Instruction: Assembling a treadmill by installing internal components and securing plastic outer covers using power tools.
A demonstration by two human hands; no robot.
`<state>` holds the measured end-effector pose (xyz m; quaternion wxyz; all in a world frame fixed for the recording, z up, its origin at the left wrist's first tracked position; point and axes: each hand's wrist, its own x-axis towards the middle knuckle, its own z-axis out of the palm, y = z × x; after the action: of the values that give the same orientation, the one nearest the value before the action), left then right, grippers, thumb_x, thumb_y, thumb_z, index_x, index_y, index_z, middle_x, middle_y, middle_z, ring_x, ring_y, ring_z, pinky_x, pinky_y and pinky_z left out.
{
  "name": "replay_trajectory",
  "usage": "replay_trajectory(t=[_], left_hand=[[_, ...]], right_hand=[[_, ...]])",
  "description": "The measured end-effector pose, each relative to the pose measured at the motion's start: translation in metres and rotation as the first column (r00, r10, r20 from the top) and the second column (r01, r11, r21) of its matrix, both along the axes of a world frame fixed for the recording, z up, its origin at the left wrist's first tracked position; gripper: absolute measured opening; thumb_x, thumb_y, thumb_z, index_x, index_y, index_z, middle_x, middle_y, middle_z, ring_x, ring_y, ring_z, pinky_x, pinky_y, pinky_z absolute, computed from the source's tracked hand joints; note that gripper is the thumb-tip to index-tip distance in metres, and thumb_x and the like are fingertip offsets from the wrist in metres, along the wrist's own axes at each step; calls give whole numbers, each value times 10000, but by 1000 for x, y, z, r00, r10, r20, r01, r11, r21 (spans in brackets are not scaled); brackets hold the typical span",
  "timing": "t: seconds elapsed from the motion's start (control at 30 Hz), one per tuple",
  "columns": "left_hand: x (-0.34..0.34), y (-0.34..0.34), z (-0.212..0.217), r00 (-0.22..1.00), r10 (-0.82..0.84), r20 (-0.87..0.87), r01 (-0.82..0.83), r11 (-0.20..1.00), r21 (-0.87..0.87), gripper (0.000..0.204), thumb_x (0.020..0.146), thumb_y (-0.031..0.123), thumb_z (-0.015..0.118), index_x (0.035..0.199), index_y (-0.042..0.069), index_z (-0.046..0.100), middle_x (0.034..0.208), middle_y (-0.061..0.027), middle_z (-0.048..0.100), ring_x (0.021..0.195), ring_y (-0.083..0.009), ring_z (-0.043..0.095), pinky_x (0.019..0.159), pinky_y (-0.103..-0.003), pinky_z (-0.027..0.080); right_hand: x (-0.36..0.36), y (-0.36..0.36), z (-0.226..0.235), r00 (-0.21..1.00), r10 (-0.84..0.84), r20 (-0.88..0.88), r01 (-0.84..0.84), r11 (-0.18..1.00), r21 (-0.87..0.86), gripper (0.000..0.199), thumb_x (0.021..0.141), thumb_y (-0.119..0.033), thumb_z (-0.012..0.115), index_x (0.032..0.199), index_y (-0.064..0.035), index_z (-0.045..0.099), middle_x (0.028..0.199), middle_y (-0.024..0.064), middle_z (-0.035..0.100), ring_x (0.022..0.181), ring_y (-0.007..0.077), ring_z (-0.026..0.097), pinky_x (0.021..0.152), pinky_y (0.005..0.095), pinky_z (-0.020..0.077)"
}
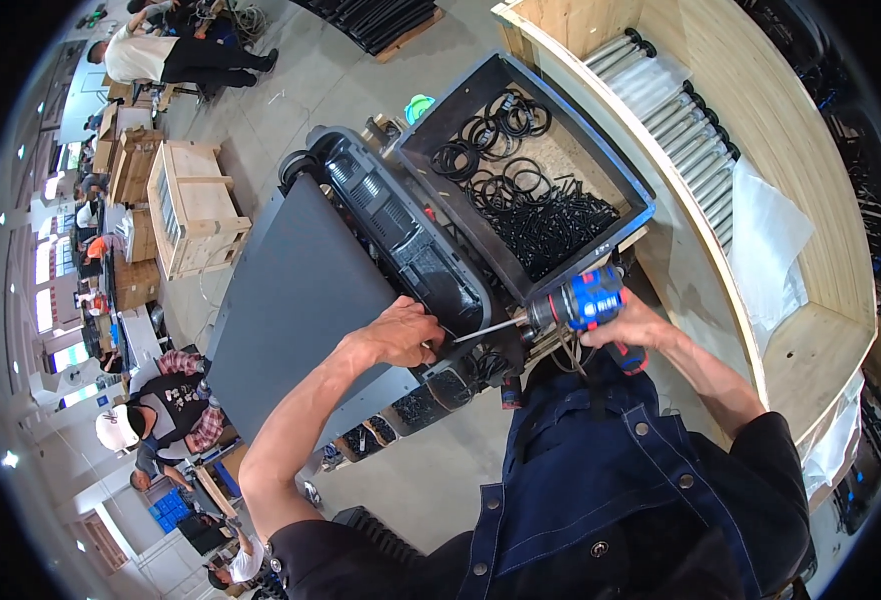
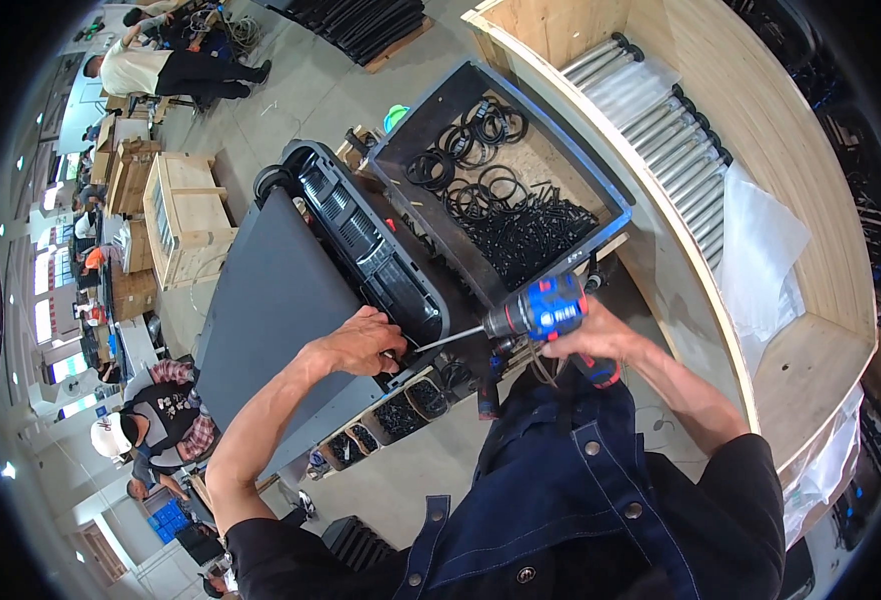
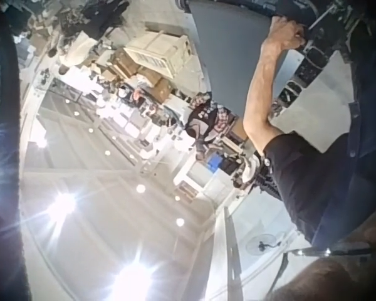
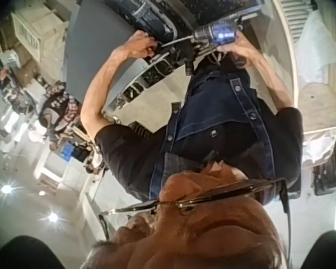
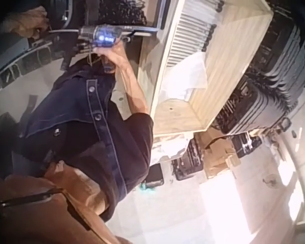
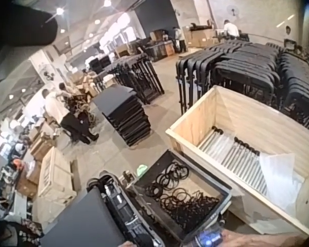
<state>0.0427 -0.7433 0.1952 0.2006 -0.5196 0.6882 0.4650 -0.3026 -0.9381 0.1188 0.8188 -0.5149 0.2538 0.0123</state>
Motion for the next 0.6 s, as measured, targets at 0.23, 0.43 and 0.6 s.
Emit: replay_trajectory(t=[0.23, 0.43, 0.6], left_hand=[[1, 4, -4, 1000, -9, -6, 9, 1000, -3, 246, 850, 318, 706, 1004, 127, 723, 969, -38, 643, 1049, -236, 541, 1002, -389, 332], [6, 2, -3, 998, 33, -46, -32, 999, 38, 300, 813, 295, 758, 1048, 115, 709, 1034, -49, 667, 1099, -255, 545, 1032, -404, 337], [4, 1, 5, 993, 96, -71, -93, 995, 36, 405, 746, 189, 816, 1114, 90, 678, 1054, -77, 685, 1112, -288, 559, 1049, -411, 360]], right_hand=[[21, -23, 28, 960, 143, -242, -138, 990, 39, 334, 715, -43, 790, 1021, -46, 656, 835, 20, 668, 696, 118, 633, 668, 301, 561], [30, -29, 28, 951, 203, -235, -192, 979, 68, 327, 708, -52, 794, 1006, -41, 662, 803, 24, 666, 692, 122, 635, 669, 302, 562], [37, -32, 25, 958, 203, -203, -196, 979, 56, 324, 697, -56, 785, 996, -31, 662, 778, 35, 661, 670, 129, 629, 645, 298, 547]])
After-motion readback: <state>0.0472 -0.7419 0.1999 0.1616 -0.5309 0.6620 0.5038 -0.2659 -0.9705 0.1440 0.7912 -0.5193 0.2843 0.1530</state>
